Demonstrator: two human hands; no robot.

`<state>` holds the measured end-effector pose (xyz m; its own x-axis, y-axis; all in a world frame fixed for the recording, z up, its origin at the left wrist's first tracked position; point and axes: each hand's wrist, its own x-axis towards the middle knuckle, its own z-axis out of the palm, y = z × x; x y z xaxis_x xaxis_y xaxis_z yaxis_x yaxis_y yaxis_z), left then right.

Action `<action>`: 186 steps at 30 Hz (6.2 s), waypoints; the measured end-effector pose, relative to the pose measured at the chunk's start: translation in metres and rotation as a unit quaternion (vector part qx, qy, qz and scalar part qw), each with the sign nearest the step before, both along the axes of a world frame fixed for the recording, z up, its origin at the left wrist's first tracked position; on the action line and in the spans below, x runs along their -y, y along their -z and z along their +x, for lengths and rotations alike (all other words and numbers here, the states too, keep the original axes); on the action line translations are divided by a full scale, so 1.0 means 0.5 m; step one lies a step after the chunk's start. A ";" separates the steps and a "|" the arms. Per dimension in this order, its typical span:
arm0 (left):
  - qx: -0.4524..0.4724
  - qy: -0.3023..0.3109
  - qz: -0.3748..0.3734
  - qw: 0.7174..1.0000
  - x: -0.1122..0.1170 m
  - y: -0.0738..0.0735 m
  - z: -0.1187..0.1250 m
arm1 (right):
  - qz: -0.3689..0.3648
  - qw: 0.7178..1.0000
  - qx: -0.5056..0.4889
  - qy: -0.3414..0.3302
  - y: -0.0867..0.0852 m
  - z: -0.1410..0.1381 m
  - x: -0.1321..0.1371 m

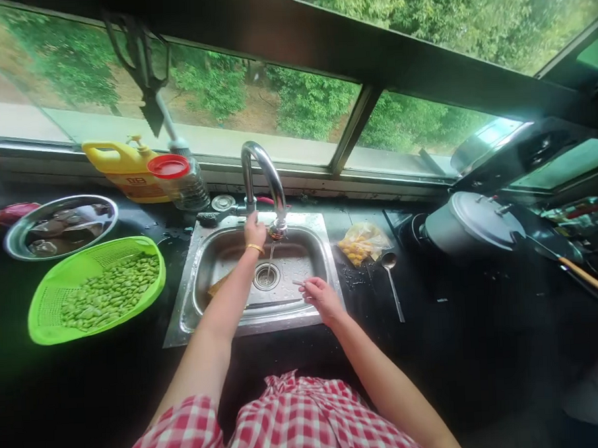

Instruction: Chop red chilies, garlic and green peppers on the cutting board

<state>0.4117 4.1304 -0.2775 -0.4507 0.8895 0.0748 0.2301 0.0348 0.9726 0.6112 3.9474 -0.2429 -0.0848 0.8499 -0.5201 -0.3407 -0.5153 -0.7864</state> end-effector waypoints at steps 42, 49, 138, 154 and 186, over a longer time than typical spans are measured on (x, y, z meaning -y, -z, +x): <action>-0.517 -0.115 -0.030 0.848 1.115 -0.155 -0.217 | 0.220 0.695 0.019 -0.684 -0.061 -0.450 0.453; -0.397 -0.198 0.011 0.896 1.277 -0.160 -0.460 | 0.133 0.705 -0.113 -0.688 -0.097 -0.720 0.613; -0.466 0.016 -0.012 0.884 1.015 -0.193 -1.454 | 0.048 0.888 -0.029 -0.457 -0.111 -1.572 0.418; -0.453 0.128 0.005 0.882 0.974 -0.239 -1.439 | 0.202 0.810 0.082 -0.544 -0.131 -1.551 0.381; 0.353 -0.118 0.077 0.925 0.934 -0.254 -1.395 | -0.006 0.869 -0.237 -0.434 -0.127 -1.555 0.394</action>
